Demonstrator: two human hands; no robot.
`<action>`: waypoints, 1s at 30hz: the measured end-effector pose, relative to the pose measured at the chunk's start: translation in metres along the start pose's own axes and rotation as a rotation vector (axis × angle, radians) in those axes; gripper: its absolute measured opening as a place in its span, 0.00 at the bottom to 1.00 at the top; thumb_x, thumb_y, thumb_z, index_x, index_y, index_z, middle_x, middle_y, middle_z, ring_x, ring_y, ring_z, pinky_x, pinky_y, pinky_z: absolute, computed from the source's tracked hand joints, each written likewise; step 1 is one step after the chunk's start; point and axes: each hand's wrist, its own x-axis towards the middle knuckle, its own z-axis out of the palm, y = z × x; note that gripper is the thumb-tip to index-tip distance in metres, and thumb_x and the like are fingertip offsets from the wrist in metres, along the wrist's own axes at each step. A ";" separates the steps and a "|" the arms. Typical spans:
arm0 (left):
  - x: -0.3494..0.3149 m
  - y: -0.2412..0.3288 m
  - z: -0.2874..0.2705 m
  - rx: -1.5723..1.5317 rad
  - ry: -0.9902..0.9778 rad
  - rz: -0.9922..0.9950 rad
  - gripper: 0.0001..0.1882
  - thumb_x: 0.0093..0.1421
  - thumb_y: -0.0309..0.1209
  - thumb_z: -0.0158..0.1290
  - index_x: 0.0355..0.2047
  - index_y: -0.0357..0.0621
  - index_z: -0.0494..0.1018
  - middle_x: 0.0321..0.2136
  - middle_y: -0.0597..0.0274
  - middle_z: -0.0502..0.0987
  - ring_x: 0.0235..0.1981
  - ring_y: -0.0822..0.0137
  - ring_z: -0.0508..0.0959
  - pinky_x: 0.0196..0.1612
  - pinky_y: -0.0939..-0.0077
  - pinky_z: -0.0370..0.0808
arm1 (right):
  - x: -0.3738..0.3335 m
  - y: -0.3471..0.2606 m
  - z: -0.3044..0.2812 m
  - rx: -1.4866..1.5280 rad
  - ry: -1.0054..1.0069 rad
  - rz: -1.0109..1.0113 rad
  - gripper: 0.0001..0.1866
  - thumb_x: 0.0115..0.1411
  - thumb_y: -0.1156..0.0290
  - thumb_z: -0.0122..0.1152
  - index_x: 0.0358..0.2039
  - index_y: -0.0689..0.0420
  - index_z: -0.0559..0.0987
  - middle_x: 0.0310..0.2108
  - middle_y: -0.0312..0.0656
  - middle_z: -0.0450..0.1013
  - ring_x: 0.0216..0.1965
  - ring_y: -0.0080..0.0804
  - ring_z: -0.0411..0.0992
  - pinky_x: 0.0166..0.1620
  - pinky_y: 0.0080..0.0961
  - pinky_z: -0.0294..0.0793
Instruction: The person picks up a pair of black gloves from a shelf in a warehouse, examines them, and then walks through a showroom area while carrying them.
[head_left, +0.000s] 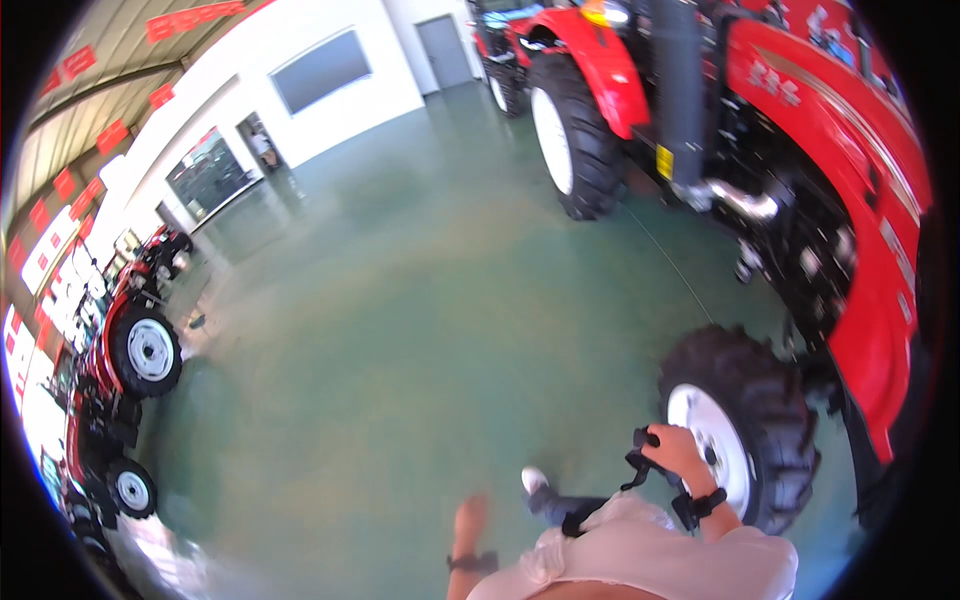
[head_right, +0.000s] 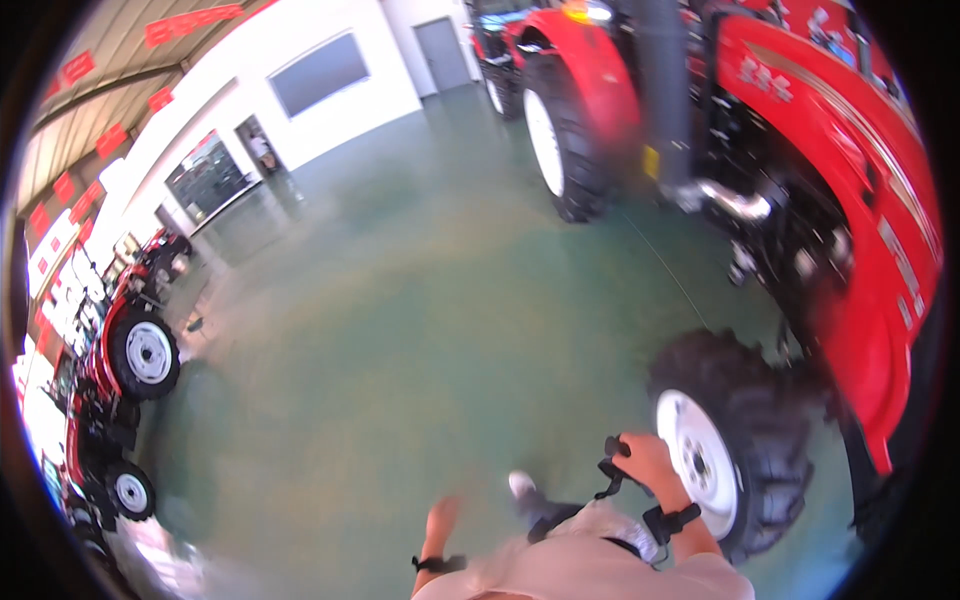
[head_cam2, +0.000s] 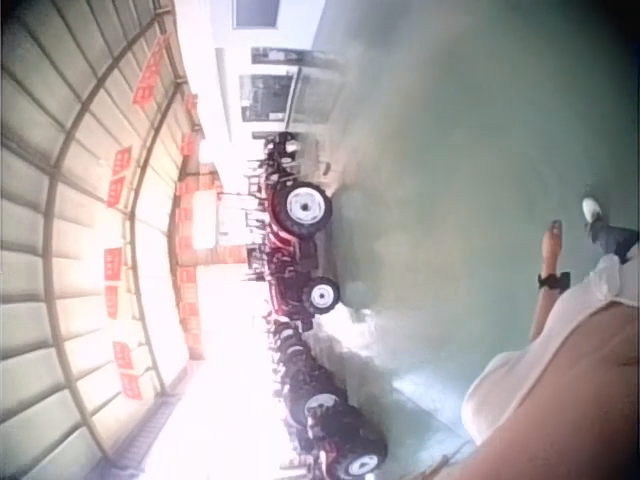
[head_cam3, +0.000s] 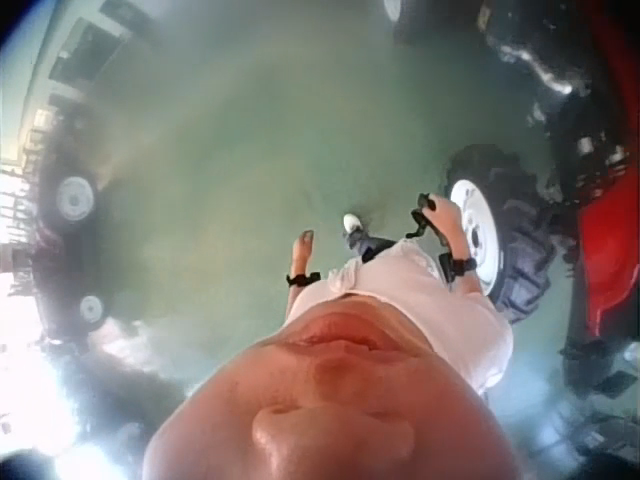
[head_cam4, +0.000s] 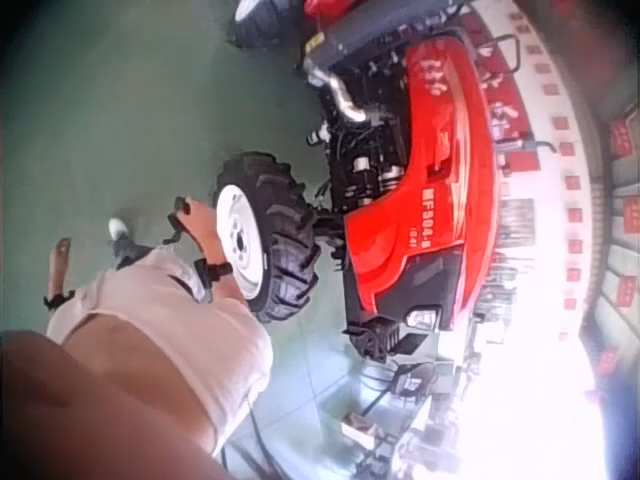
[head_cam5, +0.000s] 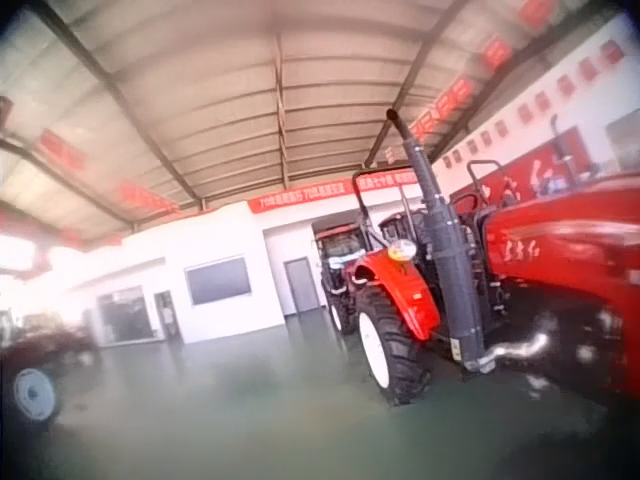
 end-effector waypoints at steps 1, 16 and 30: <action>-0.018 -0.056 0.040 0.044 0.062 -0.013 0.13 0.51 0.27 0.39 0.38 0.45 0.66 0.33 0.54 0.69 0.32 0.59 0.70 0.33 0.69 0.69 | 0.014 -0.002 0.010 -0.002 0.013 -0.025 0.11 0.38 0.61 0.53 0.20 0.54 0.72 0.19 0.45 0.69 0.23 0.44 0.68 0.27 0.34 0.67; -0.020 -0.088 0.034 -0.225 -0.088 -1.080 0.09 0.50 0.28 0.40 0.29 0.40 0.68 0.31 0.50 0.70 0.32 0.60 0.70 0.32 0.69 0.67 | 0.212 -0.180 0.046 0.302 -0.241 -0.554 0.15 0.40 0.61 0.56 0.28 0.55 0.71 0.18 0.45 0.68 0.20 0.43 0.67 0.24 0.30 0.65; 0.388 -0.099 -0.205 -0.137 0.233 -0.107 0.17 0.50 0.40 0.44 0.36 0.43 0.67 0.31 0.47 0.70 0.33 0.50 0.70 0.34 0.62 0.68 | 0.326 -0.254 0.054 0.247 -0.020 -0.449 0.10 0.40 0.66 0.54 0.24 0.55 0.70 0.19 0.42 0.68 0.19 0.40 0.66 0.21 0.29 0.64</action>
